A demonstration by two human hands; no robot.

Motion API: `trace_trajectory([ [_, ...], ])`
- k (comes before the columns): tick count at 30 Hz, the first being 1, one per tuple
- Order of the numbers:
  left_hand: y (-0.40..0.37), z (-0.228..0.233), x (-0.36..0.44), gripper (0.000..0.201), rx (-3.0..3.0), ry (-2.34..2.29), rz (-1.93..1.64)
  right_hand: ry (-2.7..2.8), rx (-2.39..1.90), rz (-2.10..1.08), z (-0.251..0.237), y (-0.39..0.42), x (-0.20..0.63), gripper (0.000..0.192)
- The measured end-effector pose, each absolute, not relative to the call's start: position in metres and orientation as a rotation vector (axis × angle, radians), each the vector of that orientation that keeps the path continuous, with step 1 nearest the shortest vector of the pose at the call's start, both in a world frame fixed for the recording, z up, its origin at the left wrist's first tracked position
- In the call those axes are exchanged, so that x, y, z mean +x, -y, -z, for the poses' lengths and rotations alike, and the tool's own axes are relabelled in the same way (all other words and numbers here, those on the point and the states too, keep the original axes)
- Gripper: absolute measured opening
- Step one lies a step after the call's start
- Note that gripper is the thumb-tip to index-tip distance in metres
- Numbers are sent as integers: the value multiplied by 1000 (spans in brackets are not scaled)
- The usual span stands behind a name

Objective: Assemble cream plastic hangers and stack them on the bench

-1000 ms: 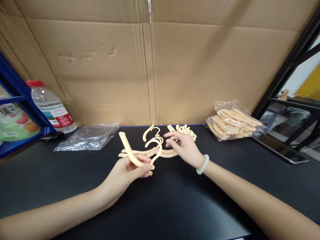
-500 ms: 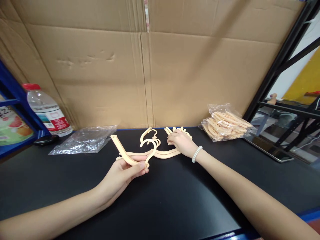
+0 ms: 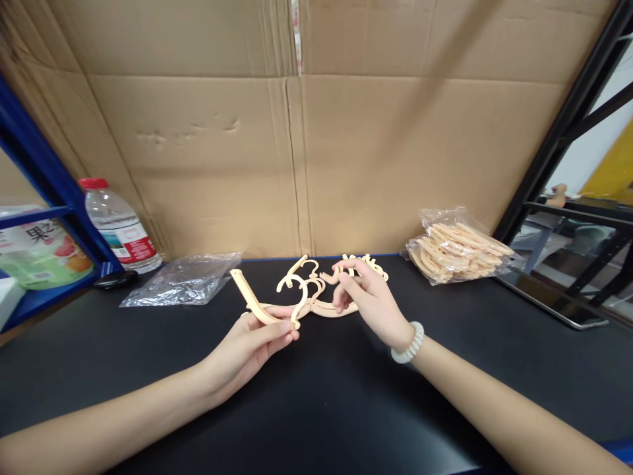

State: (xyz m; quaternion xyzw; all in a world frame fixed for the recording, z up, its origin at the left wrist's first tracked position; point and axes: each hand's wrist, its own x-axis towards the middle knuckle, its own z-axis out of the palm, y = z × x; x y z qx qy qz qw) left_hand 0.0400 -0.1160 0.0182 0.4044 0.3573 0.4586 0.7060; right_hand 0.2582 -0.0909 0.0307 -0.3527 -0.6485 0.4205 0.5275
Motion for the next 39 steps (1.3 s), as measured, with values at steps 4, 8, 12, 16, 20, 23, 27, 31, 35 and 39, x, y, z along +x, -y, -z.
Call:
trace_trajectory([
  [4,116,-18,40,20,917,-762,-1003,1335,-728,-1352,-24,101,249,23],
  [8,116,-16,38,21,936,-735,-980,1267,-693,-1460,-20,107,243,19],
  [12,115,-15,38,22,985,-739,-955,1229,-719,-1536,-16,112,240,14],
  [16,115,-15,39,24,1019,-754,-931,1126,-700,-1619,-10,114,237,19],
  [20,114,-13,39,23,1049,-750,-928,1145,-691,-1643,-8,114,235,25],
  [23,113,-11,38,20,1079,-721,-927,1206,-694,-1638,-8,115,234,20],
  [27,113,-12,37,16,1158,-683,-906,1318,-749,-1551,-8,114,233,24],
  [31,115,-16,39,14,1220,-680,-908,1502,-771,-1435,-10,112,235,24],
  [35,116,-17,39,14,1229,-678,-887,1619,-766,-1437,-17,112,236,22],
  [39,116,-17,38,14,1240,-673,-863,1677,-751,-1436,-21,112,236,18],
])
